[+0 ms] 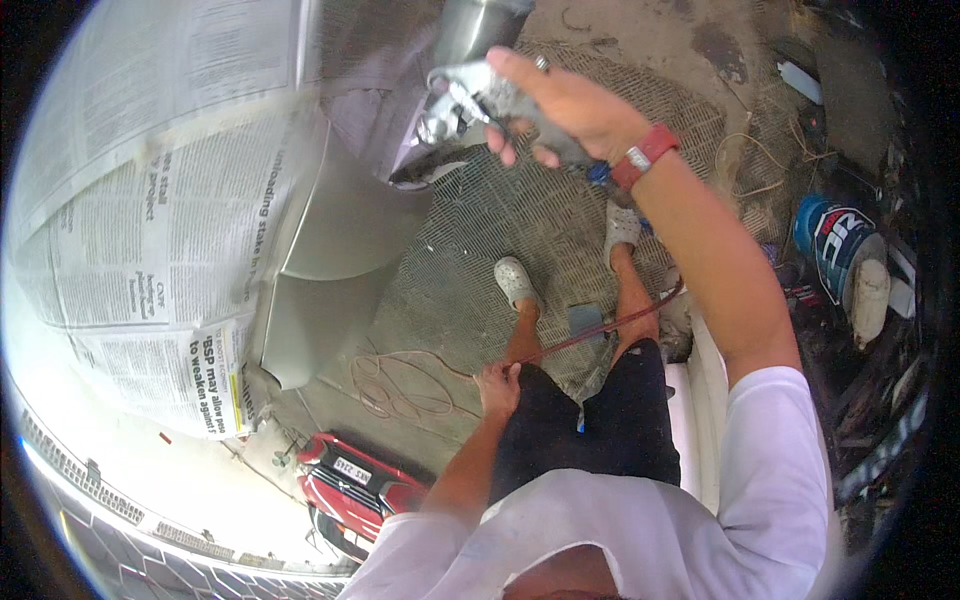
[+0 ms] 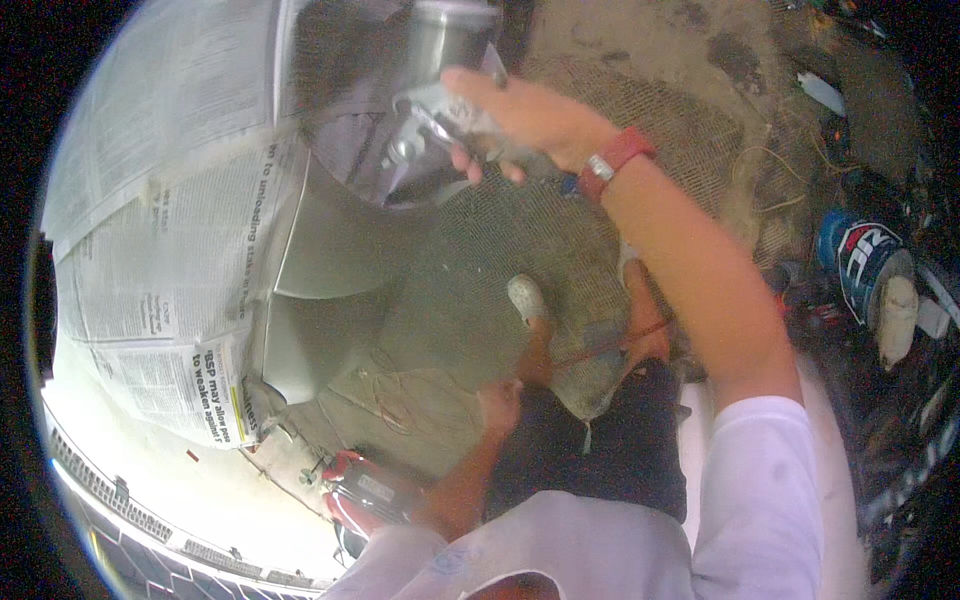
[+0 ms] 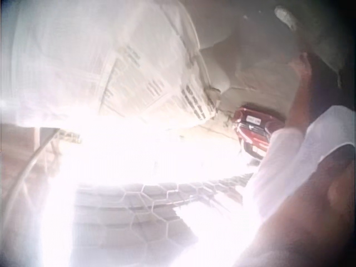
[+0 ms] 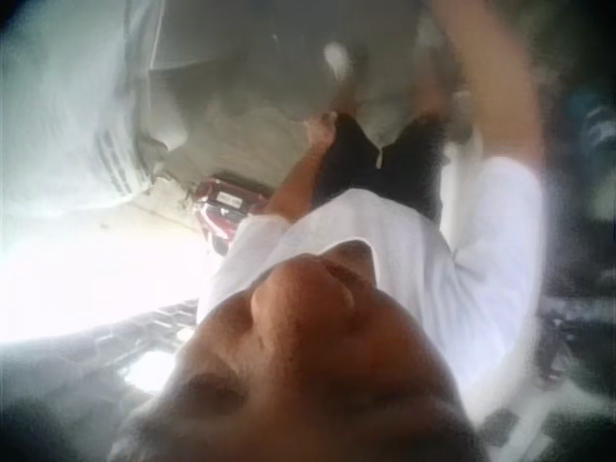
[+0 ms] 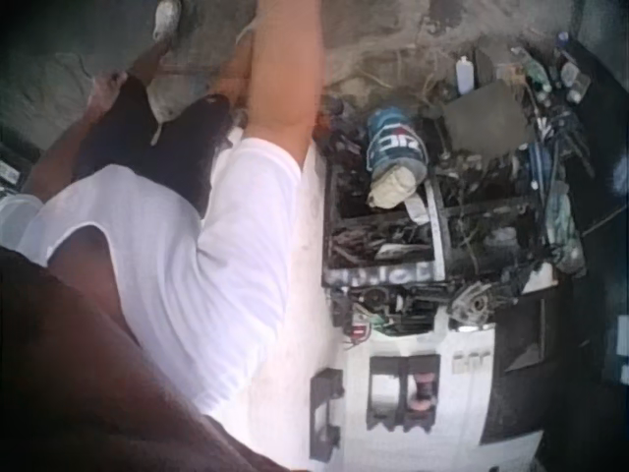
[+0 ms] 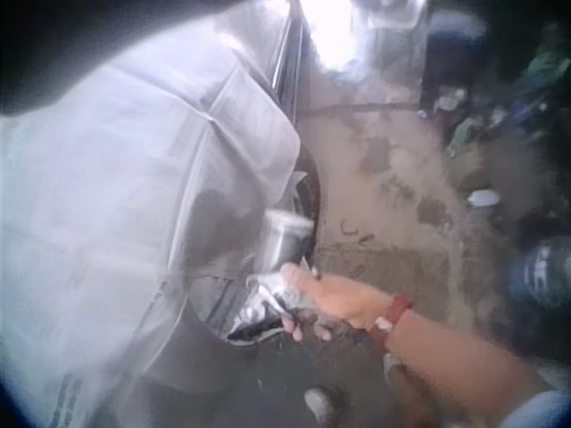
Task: The person uses a spray gun to apply paint to a car bumper that is masked with newspaper and plastic. The person moves the spray gun in steady horizontal passes across the bumper surface, maintaining consistent distance and coverage.
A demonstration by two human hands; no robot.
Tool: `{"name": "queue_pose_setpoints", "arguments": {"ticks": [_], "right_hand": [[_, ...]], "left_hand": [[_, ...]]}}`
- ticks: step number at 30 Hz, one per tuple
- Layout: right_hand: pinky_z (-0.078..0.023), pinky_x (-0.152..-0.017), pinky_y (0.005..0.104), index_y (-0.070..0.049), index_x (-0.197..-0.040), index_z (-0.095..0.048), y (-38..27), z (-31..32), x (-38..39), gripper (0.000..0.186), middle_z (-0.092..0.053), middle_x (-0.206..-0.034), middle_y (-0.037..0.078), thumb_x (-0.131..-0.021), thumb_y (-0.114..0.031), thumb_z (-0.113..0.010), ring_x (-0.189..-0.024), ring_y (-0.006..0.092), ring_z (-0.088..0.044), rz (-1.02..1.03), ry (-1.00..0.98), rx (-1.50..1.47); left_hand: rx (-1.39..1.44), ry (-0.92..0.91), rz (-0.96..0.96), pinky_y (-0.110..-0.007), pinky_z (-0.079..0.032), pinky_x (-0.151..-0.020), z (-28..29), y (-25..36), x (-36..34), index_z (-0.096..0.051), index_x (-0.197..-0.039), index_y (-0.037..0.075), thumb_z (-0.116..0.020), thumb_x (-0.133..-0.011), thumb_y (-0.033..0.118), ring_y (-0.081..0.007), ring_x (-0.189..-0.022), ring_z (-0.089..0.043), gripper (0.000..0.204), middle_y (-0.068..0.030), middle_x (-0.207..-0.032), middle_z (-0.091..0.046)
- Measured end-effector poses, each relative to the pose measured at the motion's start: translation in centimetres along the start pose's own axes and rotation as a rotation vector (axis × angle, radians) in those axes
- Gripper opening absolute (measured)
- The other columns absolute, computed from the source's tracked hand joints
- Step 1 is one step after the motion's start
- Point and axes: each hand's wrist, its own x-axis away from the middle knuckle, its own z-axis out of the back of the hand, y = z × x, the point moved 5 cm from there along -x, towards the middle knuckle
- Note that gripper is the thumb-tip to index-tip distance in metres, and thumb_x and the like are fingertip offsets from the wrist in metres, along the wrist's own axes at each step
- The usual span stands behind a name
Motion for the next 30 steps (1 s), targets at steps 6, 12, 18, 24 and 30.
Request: {"name": "queue_pose_setpoints", "arguments": {"ticks": [6, 12, 18, 24, 30], "right_hand": [[-0.051, -0.046, 0.0294, -0.004, -0.117, -0.071, 11.9, 1.0, -5.7, 0.068, -0.076, -0.084, 0.008, -0.112, -0.068, -0.049, -0.069, 0.0142, -0.072, -0.235, -0.012, 0.073], [-0.053, -0.048, 0.0294, 0.000, -0.124, -0.073, 18.3, 1.0, -10.1, 0.071, -0.073, -0.083, 0.007, -0.111, -0.067, -0.052, -0.056, 0.0135, -0.063, -0.293, 0.095, 0.284], [-0.052, -0.048, 0.0298, 0.000, -0.132, -0.073, 17.5, 0.3, -9.3, 0.070, -0.073, -0.083, 0.007, -0.111, -0.064, -0.054, -0.063, 0.0132, -0.067, -0.299, 0.027, 0.235], [-0.052, -0.049, 0.0298, -0.001, -0.133, -0.072, 5.3, 0.5, -1.7, 0.066, -0.076, -0.086, 0.007, -0.114, -0.060, -0.051, -0.069, 0.0120, -0.071, -0.203, -0.043, 0.049], [-0.054, -0.053, 0.0275, -0.002, -0.141, -0.071, -5.2, -0.1, 5.4, 0.064, -0.081, -0.098, 0.004, -0.117, -0.057, -0.048, -0.076, 0.0106, -0.072, -0.052, 0.116, -0.030]], "left_hand": [[0.081, -0.040, 0.070, -0.068, -0.039, -0.111, -1.0, 5.5, 3.3, -0.079, -0.113, 0.007, -0.074, -0.104, 0.040, -0.0431, -0.112, -0.067, 0.034, -0.0182, -0.107, -0.074], [0.048, -0.027, 0.116, -0.068, -0.036, -0.115, -0.8, 8.1, 2.9, -0.077, -0.108, 0.008, -0.075, -0.103, 0.040, -0.0432, -0.110, -0.068, 0.032, -0.0160, -0.105, -0.075], [0.043, -0.026, 0.131, -0.070, -0.036, -0.116, -1.8, 7.7, 3.3, -0.077, -0.110, 0.010, -0.074, -0.104, 0.040, -0.0433, -0.112, -0.068, 0.031, -0.0167, -0.108, -0.075], [-0.048, -0.031, 0.094, -0.069, -0.035, -0.120, -4.4, 4.7, 5.0, -0.079, -0.114, 0.012, -0.072, -0.105, 0.044, -0.0427, -0.117, -0.068, 0.034, -0.0167, -0.110, -0.075], [-0.087, -0.127, 0.084, -0.067, -0.035, -0.122, -1.9, 6.8, 6.2, -0.080, -0.116, 0.011, -0.072, -0.104, 0.046, -0.0430, -0.121, -0.067, 0.038, -0.0185, -0.113, -0.075]]}}
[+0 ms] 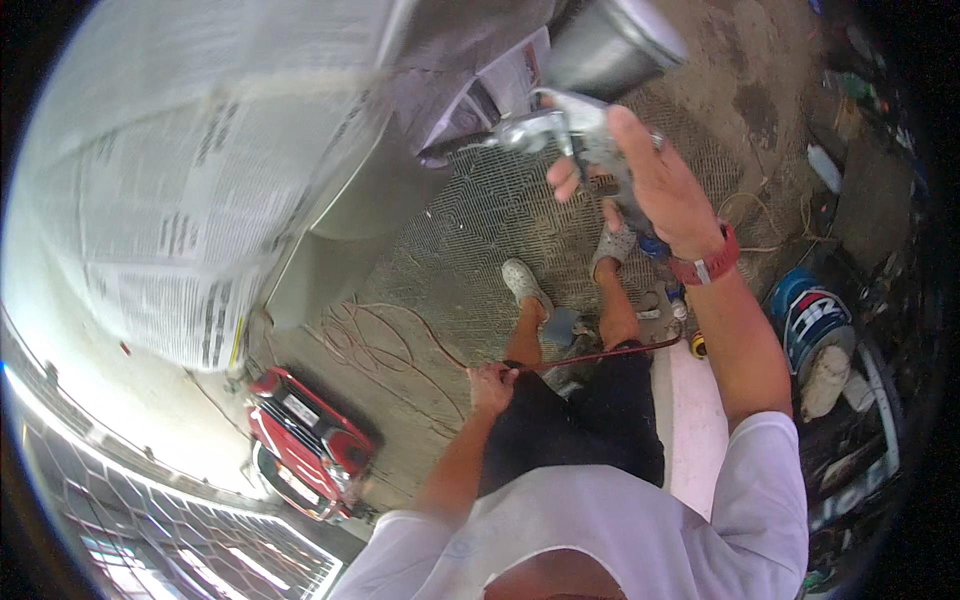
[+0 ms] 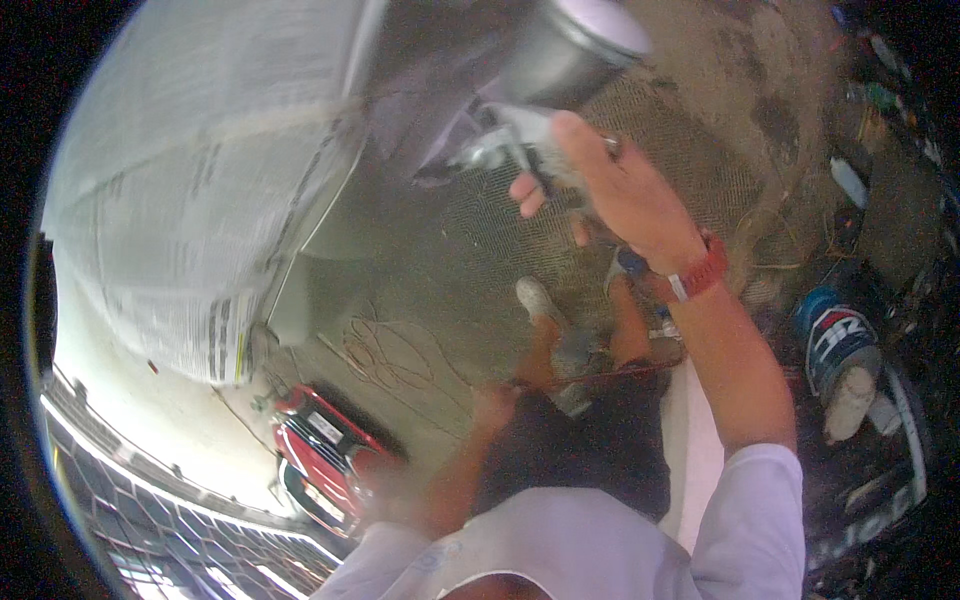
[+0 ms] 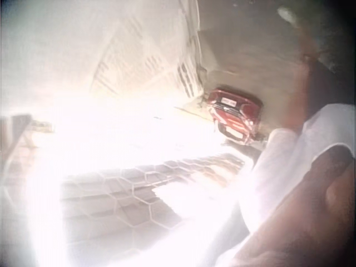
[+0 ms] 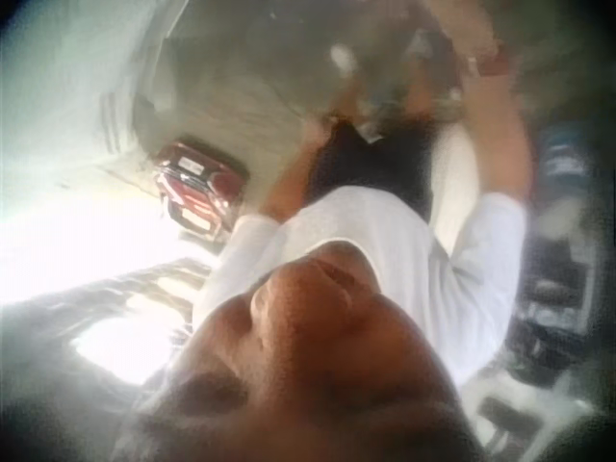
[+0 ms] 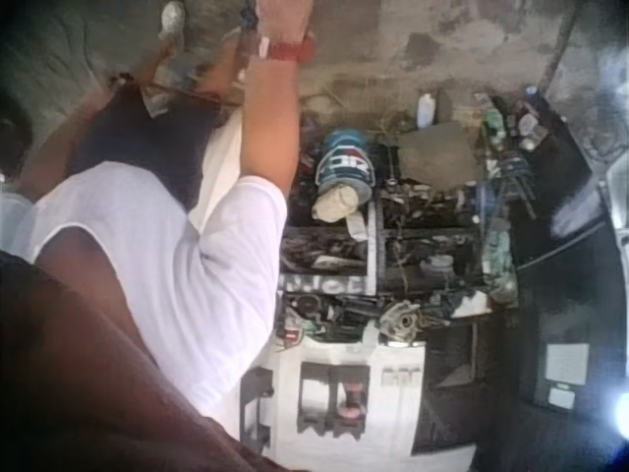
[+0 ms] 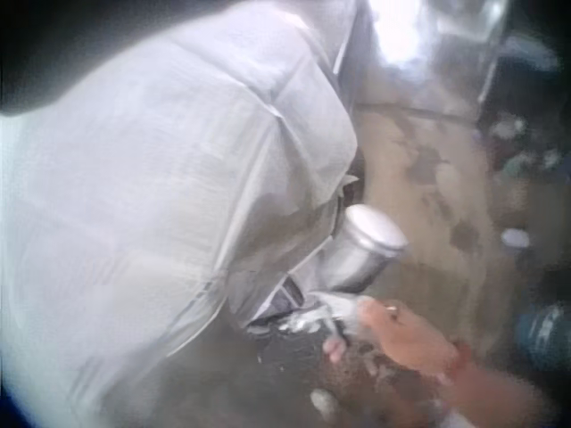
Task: The person uses a spray gun to apply paint to a car bumper that is masked with newspaper and plastic. The person moves the spray gun in steady horizontal passes across the bumper surface, maintaining consistent distance and coverage.
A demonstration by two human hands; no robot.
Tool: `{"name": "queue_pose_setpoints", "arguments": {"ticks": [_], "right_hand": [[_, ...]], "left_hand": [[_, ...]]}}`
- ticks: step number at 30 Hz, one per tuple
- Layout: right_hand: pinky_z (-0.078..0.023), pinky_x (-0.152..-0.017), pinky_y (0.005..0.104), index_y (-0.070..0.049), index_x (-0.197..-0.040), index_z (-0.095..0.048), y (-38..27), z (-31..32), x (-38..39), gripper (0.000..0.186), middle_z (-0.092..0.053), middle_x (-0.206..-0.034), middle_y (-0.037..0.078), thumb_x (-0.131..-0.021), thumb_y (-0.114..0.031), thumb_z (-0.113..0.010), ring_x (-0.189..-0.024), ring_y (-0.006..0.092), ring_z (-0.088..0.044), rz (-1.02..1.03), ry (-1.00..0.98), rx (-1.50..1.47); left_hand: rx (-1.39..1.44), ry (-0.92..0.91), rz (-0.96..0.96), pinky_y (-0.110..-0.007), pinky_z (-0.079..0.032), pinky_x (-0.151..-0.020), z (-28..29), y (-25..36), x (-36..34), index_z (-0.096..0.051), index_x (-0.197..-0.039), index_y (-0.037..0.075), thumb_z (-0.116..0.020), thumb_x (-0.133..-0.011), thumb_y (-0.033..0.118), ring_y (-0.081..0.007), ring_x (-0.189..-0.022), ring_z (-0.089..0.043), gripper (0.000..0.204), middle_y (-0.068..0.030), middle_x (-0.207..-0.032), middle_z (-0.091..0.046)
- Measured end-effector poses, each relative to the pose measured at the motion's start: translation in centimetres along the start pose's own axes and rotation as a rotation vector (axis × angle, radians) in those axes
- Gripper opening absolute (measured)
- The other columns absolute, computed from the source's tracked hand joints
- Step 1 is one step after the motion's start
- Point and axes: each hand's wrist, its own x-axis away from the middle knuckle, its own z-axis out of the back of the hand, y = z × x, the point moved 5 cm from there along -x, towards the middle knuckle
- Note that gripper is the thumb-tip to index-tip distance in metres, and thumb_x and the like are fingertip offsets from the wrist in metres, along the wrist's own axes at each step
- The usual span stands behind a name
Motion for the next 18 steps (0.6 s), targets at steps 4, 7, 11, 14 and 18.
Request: {"name": "queue_pose_setpoints", "arguments": {"ticks": [4, 7, 11, 14, 18], "right_hand": [[-0.053, -0.057, 0.0280, -0.003, -0.143, -0.071, -1.7, -0.5, 4.1, 0.051, -0.080, -0.106, 0.004, -0.118, -0.044, -0.053, -0.075, 0.0094, -0.067, 0.014, 0.152, 0.340], [-0.054, -0.065, 0.0293, -0.004, -0.145, -0.070, 0.7, -3.8, 6.5, 0.044, -0.078, -0.104, 0.004, -0.117, -0.035, -0.056, -0.073, 0.0091, -0.064, 0.061, 0.158, 0.528], [-0.057, -0.082, 0.0301, -0.011, -0.157, -0.064, 5.2, -10.9, 9.9, 0.044, -0.077, -0.101, 0.004, -0.117, -0.027, -0.055, -0.082, 0.0089, -0.067, 0.264, 0.008, 0.564], [-0.058, -0.083, 0.0304, -0.009, -0.160, -0.060, 6.0, -16.2, 12.4, 0.047, -0.077, -0.099, 0.004, -0.118, -0.026, -0.054, -0.085, 0.0095, -0.068, 0.317, -0.170, 0.515], [-0.056, -0.068, 0.0299, -0.006, -0.151, -0.067, 5.8, -17.6, 12.8, 0.044, -0.077, -0.096, 0.004, -0.118, -0.031, -0.054, -0.079, 0.0092, -0.068, 0.157, -0.093, 0.424]], "left_hand": [[0.066, 0.156, 0.056, -0.067, -0.034, -0.123, 2.6, -0.6, 2.8, -0.081, -0.116, 0.012, -0.073, -0.103, 0.047, -0.0433, -0.121, -0.067, 0.038, -0.0186, -0.115, -0.075], [0.195, 0.087, 0.175, -0.068, -0.034, -0.123, 4.1, -1.0, 5.0, -0.080, -0.117, 0.011, -0.073, -0.103, 0.048, -0.0438, -0.123, -0.066, 0.040, -0.0186, -0.120, -0.074], [0.175, 0.216, 0.194, -0.068, -0.033, -0.125, 5.5, -2.9, 8.9, -0.080, -0.118, 0.011, -0.074, -0.102, 0.048, -0.0439, -0.128, -0.063, 0.041, -0.0189, -0.125, -0.073], [0.164, 0.188, 0.226, -0.069, -0.031, -0.127, 4.4, -5.8, 10.4, -0.079, -0.118, 0.011, -0.074, -0.102, 0.048, -0.0436, -0.130, -0.062, 0.041, -0.0189, -0.126, -0.072], [0.237, 0.211, 0.207, -0.069, -0.030, -0.128, 4.1, -8.3, 11.8, -0.079, -0.120, 0.010, -0.074, -0.102, 0.048, -0.0435, -0.130, -0.063, 0.043, -0.0191, -0.126, -0.072]]}}
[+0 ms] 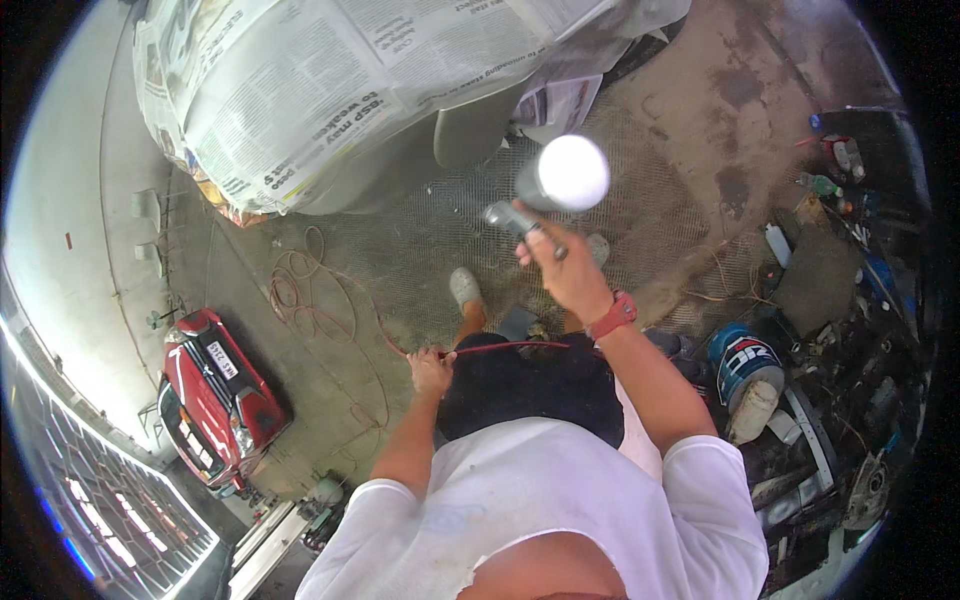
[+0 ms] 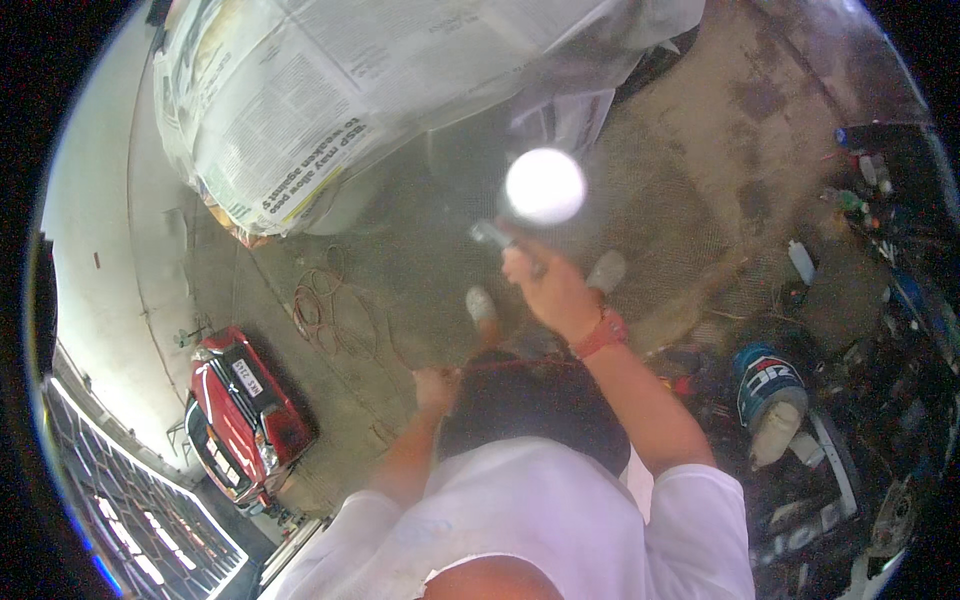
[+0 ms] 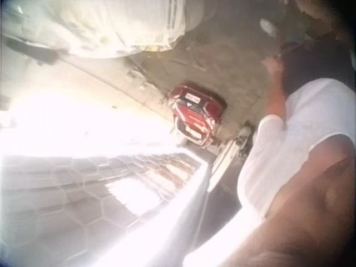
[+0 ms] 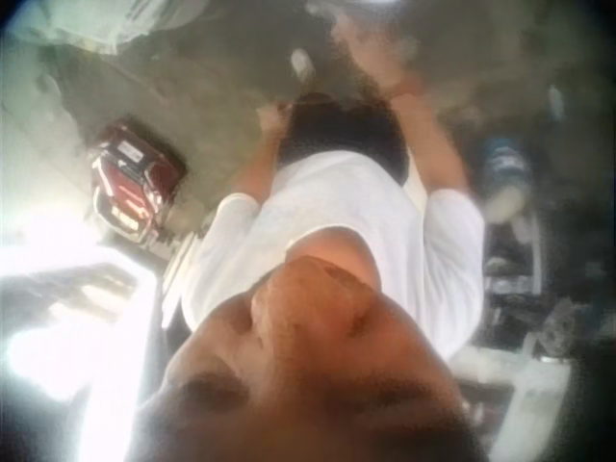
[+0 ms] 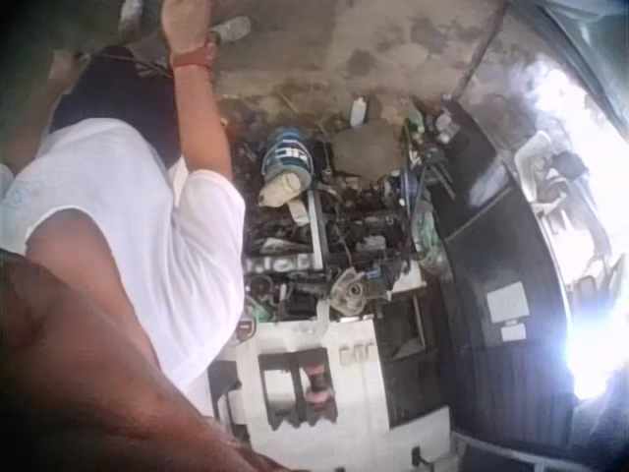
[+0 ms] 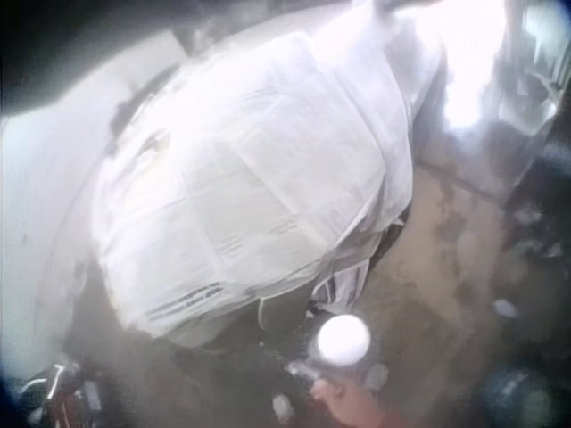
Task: The person uses a spray gun to apply paint to a car bumper that is masked with newspaper and plastic. The person moves the spray gun in steady horizontal passes across the bumper surface, maintaining consistent distance and coverage.
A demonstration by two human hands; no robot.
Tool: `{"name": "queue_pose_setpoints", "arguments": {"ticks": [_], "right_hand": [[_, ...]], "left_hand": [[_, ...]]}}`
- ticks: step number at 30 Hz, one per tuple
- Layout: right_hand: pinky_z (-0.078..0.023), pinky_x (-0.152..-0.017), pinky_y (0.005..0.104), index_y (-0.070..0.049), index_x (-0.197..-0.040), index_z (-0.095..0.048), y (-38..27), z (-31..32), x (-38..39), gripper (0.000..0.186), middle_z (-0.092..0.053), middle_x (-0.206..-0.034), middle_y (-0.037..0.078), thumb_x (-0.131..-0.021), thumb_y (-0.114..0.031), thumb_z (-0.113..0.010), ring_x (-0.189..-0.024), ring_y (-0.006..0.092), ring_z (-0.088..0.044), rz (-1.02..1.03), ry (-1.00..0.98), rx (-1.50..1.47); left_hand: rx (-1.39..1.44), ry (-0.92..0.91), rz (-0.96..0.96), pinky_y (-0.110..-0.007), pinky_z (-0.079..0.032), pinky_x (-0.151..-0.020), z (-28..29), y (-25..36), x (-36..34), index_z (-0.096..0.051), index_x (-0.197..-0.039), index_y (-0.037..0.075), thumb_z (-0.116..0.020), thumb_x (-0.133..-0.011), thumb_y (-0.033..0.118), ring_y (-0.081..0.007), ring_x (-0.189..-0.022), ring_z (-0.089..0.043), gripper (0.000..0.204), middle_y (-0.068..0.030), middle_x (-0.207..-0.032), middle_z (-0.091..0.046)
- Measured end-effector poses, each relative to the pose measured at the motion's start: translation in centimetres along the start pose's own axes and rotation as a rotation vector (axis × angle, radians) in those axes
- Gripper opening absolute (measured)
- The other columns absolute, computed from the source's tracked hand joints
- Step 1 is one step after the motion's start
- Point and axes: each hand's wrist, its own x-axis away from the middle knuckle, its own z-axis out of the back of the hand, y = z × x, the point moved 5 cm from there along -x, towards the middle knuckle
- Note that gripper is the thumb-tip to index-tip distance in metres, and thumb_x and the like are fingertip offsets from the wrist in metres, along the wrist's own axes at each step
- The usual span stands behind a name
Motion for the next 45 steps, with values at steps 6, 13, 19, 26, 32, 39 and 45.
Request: {"name": "queue_pose_setpoints", "arguments": {"ticks": [6, 13, 19, 26, 32, 39, 45], "right_hand": [[-0.054, -0.051, 0.0295, 0.003, -0.118, -0.075, -3.4, 8.0, -2.2, 0.060, -0.078, -0.094, 0.009, -0.118, -0.050, -0.047, -0.071, 0.0146, -0.071, -0.192, 0.404, 0.193], [-0.054, -0.051, 0.0316, 0.001, -0.114, -0.078, -10.0, 0.5, -0.8, 0.065, -0.078, -0.086, 0.008, -0.115, -0.058, -0.051, -0.060, 0.0153, -0.068, -0.121, 0.586, 0.252], [-0.056, -0.053, 0.0302, 0.001, -0.120, -0.078, -9.7, -14.7, 3.7, 0.060, -0.078, -0.086, 0.007, -0.115, -0.054, -0.054, -0.071, 0.0134, -0.073, -0.073, 0.509, 0.219], [-0.054, -0.054, 0.0301, -0.002, -0.139, -0.074, -8.9, -34.5, 8.4, 0.057, -0.077, -0.089, 0.005, -0.115, -0.051, -0.055, -0.064, 0.0112, -0.065, -0.128, 0.257, 0.290], [-0.053, -0.054, 0.0296, -0.001, -0.134, -0.074, -10.9, -36.3, 8.1, 0.058, -0.078, -0.089, 0.005, -0.116, -0.052, -0.053, -0.063, 0.0117, -0.065, -0.134, 0.214, 0.167], [-0.055, -0.051, 0.0328, 0.003, -0.124, -0.075, -11.2, -22.3, 4.4, 0.070, -0.079, -0.087, 0.009, -0.114, -0.062, -0.050, -0.070, 0.0166, -0.074, -0.117, 0.566, 0.361], [-0.056, -0.054, 0.0353, 0.005, -0.122, -0.076, -11.6, -11.9, 1.0, 0.075, -0.078, -0.084, 0.012, -0.112, -0.065, -0.050, -0.070, 0.0199, -0.076, -0.067, 0.766, 0.344]], "left_hand": [[0.070, 0.039, -0.046, -0.069, -0.030, -0.128, 0.7, -2.2, -0.6, -0.080, -0.118, 0.010, -0.072, -0.103, 0.049, -0.0419, -0.129, -0.064, 0.042, -0.0191, -0.124, -0.073], [0.191, -0.020, -0.119, -0.068, -0.031, -0.128, 1.0, -10.4, -3.1, -0.080, -0.117, 0.010, -0.071, -0.105, 0.046, -0.0406, -0.126, -0.066, 0.039, -0.0188, -0.123, -0.075], [0.211, 0.148, -0.302, -0.064, -0.039, -0.122, 2.8, -20.2, -5.6, -0.080, -0.110, 0.009, -0.074, -0.103, 0.046, -0.0403, -0.117, -0.070, 0.039, -0.0192, -0.116, -0.077], [0.191, 0.172, -0.323, -0.054, -0.052, -0.098, 4.7, -33.3, -3.2, -0.078, -0.106, 0.006, -0.076, -0.101, 0.047, -0.0429, -0.105, -0.070, 0.040, -0.0180, -0.107, -0.078], [0.288, 0.165, -0.306, -0.055, -0.055, -0.093, 4.0, -37.1, -2.2, -0.078, -0.098, 0.004, -0.078, -0.099, 0.045, -0.0434, -0.098, -0.073, 0.042, -0.0193, -0.097, -0.079], [0.377, 0.161, -0.393, -0.054, -0.054, -0.088, 6.1, -32.8, -1.3, -0.078, -0.097, 0.004, -0.079, -0.098, 0.044, -0.0414, -0.091, -0.072, 0.040, -0.0176, -0.093, -0.078], [0.353, 0.181, -0.409, -0.054, -0.053, -0.091, 8.5, -29.1, 0.4, -0.078, -0.095, 0.006, -0.079, -0.099, 0.043, -0.0397, -0.094, -0.071, 0.037, -0.0159, -0.093, -0.076]]}}
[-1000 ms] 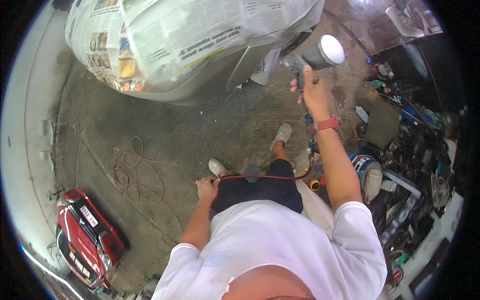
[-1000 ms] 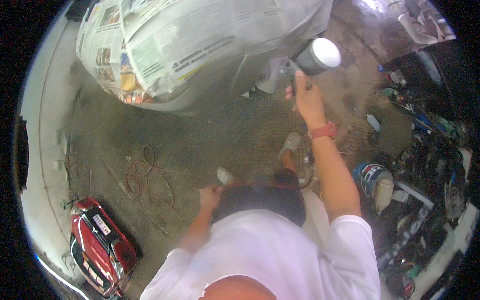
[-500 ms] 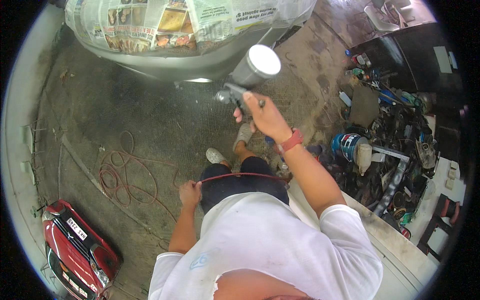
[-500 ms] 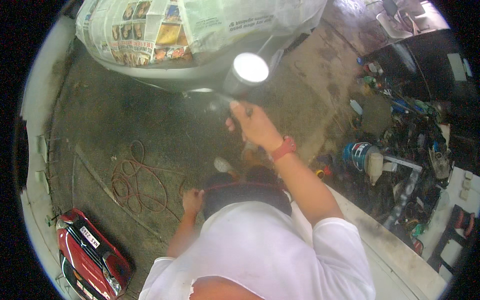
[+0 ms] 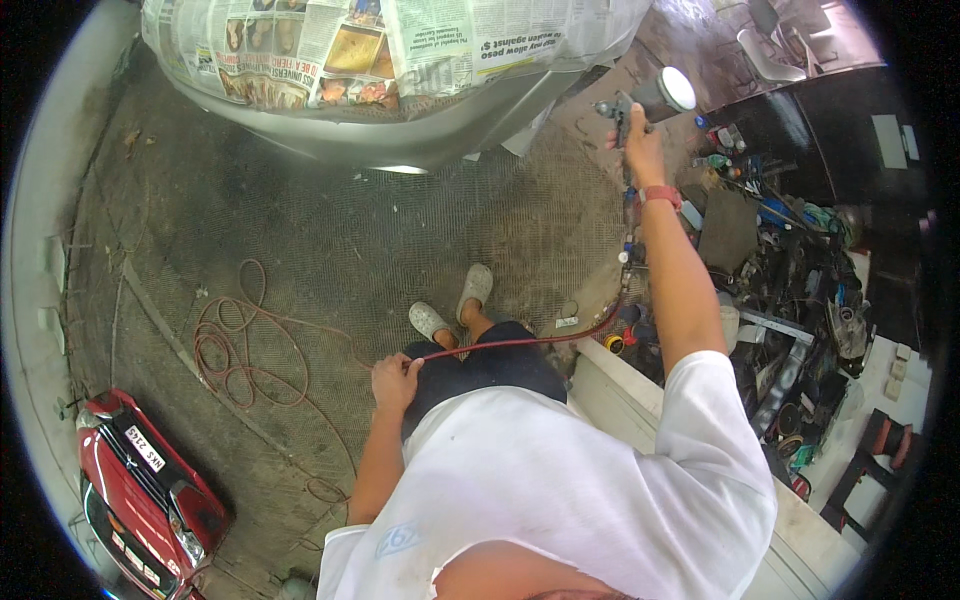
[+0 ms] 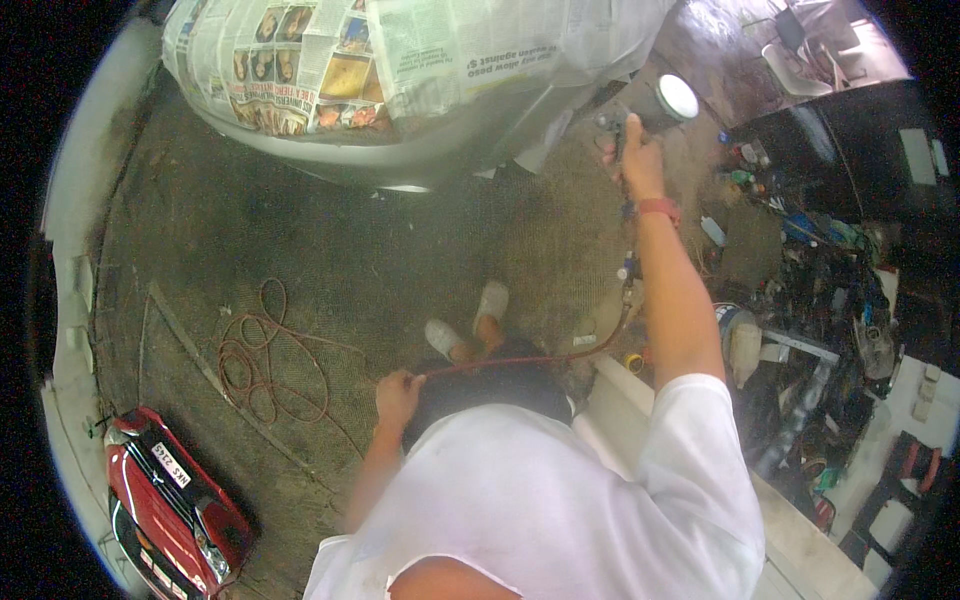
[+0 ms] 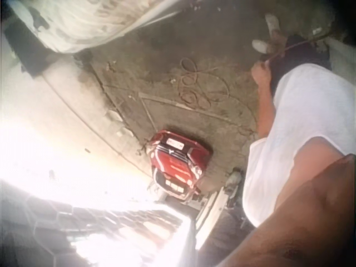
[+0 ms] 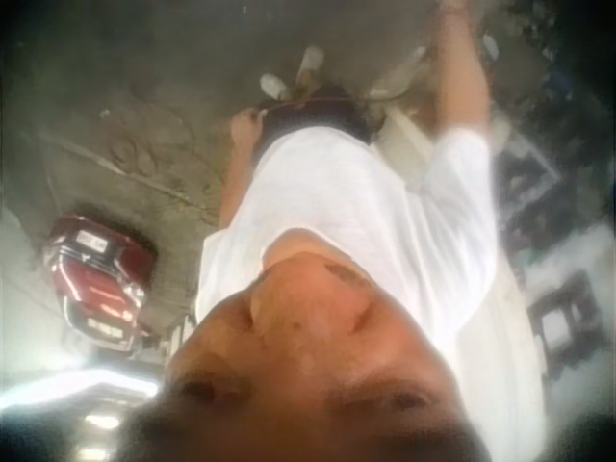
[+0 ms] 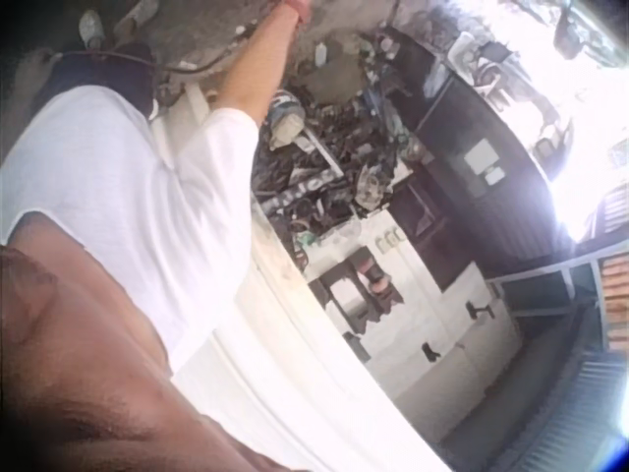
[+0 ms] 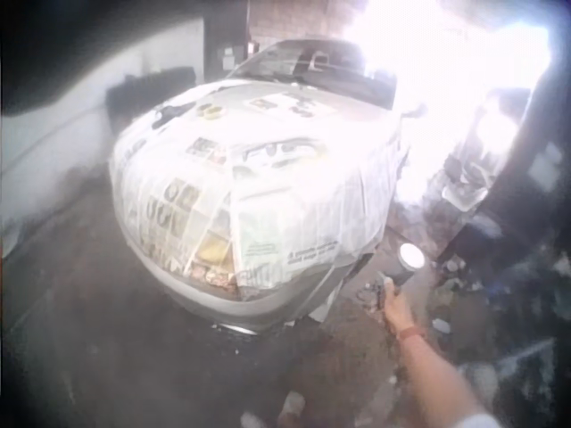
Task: The person uses a spray gun to apply paint to a car bumper that is masked with newspaper and plastic. The person moves the spray gun in steady horizontal passes across the bumper surface, maintaining consistent distance and coverage.
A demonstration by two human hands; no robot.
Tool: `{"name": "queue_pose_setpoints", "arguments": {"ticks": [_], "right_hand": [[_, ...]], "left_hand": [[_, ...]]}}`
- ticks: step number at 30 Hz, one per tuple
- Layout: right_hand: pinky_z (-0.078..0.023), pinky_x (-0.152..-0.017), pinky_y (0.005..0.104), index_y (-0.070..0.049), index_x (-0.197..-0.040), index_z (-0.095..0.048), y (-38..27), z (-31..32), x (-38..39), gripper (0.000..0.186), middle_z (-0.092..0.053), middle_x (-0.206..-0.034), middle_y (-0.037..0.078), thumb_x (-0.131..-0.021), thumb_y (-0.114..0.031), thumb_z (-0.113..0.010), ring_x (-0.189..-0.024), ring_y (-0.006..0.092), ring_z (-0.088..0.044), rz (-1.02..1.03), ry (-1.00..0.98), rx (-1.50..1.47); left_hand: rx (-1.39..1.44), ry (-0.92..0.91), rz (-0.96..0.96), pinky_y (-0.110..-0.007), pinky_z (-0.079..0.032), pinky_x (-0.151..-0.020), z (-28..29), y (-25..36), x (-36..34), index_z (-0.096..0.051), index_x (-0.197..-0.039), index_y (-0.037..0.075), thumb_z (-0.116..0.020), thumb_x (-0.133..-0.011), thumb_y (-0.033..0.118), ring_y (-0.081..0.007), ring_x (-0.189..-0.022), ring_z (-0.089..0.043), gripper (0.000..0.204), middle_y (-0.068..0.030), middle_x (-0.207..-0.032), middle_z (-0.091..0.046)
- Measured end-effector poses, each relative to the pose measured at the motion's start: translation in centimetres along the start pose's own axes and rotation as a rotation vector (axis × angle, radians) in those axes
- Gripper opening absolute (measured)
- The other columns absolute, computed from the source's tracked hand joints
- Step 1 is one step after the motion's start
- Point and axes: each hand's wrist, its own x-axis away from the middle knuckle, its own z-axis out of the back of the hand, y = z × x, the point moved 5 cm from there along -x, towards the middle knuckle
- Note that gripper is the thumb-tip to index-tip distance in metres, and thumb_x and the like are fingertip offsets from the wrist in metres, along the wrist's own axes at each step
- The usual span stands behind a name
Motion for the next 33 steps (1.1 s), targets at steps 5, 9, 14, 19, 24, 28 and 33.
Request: {"name": "queue_pose_setpoints", "arguments": {"ticks": [5, 9, 14, 19, 24, 28, 33], "right_hand": [[-0.055, -0.048, 0.0356, -0.001, -0.117, -0.078, 1.5, 3.3, -8.3, 0.073, -0.079, -0.085, 0.010, -0.112, -0.067, -0.048, -0.068, 0.0195, -0.076, 0.025, 0.188, 0.063], [-0.057, -0.050, 0.0358, 0.002, -0.117, -0.079, 0.0, 2.7, -8.6, 0.075, -0.079, -0.084, 0.011, -0.111, -0.066, -0.049, -0.064, 0.0210, -0.074, 0.075, 0.229, 0.104], [-0.057, -0.052, 0.0353, 0.005, -0.115, -0.079, -2.7, -0.4, -2.0, 0.075, -0.079, -0.082, 0.012, -0.113, -0.063, -0.049, -0.064, 0.0202, -0.074, 0.104, 0.046, 0.048], [-0.055, -0.051, 0.0341, 0.005, -0.110, -0.077, -6.7, -5.6, 9.0, 0.070, -0.079, -0.084, 0.012, -0.114, -0.059, -0.051, -0.063, 0.0180, -0.072, 0.130, -0.156, -0.017], [-0.052, -0.049, 0.0299, 0.004, -0.121, -0.075, -9.2, -10.8, 19.0, 0.063, -0.079, -0.091, 0.010, -0.117, -0.053, -0.050, -0.069, 0.0148, -0.071, 0.172, -0.422, 0.057], [-0.053, -0.051, 0.0292, 0.006, -0.135, -0.070, -9.2, -14.3, 23.7, 0.066, -0.080, -0.098, 0.010, -0.116, -0.054, -0.052, -0.068, 0.0132, -0.069, 0.097, -0.461, -0.093], [-0.056, -0.052, 0.0315, 0.005, -0.130, -0.072, -7.3, -14.0, 22.6, 0.074, -0.079, -0.096, 0.011, -0.114, -0.063, -0.048, -0.076, 0.0177, -0.074, 0.111, -0.062, -0.036]], "left_hand": [[-0.001, 0.056, -0.053, -0.054, -0.053, -0.089, 0.8, 1.5, -0.3, -0.077, -0.095, 0.005, -0.079, -0.099, 0.041, -0.0402, -0.093, -0.070, 0.037, -0.0163, -0.092, -0.075], [0.055, 0.110, 0.012, -0.054, -0.052, -0.088, 1.6, 1.2, 0.9, -0.076, -0.094, 0.004, -0.079, -0.099, 0.040, -0.0411, -0.092, -0.070, 0.036, -0.0165, -0.092, -0.075], [0.069, 0.103, 0.044, -0.055, -0.053, -0.088, 1.6, -0.7, 2.0, -0.076, -0.094, 0.003, -0.081, -0.098, 0.040, -0.0420, -0.091, -0.070, 0.037, -0.0165, -0.091, -0.075], [0.083, 0.082, 0.022, -0.055, -0.054, -0.089, 0.8, -3.5, 2.9, -0.079, -0.099, 0.003, -0.082, -0.097, 0.040, -0.0413, -0.092, -0.072, 0.037, -0.0172, -0.092, -0.076], [0.125, 0.017, 0.025, -0.055, -0.054, -0.090, 0.3, -7.2, 3.8, -0.079, -0.098, 0.004, -0.082, -0.097, 0.041, -0.0400, -0.094, -0.073, 0.037, -0.0171, -0.095, -0.078], [-0.005, 0.070, 0.057, -0.054, -0.054, -0.089, 2.1, -11.5, 6.1, -0.078, -0.094, 0.006, -0.079, -0.098, 0.046, -0.0399, -0.092, -0.075, 0.040, -0.0157, -0.095, -0.079], [-0.052, 0.132, 0.251, -0.056, -0.056, -0.087, 4.5, -20.6, 11.4, -0.077, -0.094, 0.008, -0.070, -0.103, 0.055, -0.0411, -0.090, -0.077, 0.048, -0.0145, -0.095, -0.081]]}}
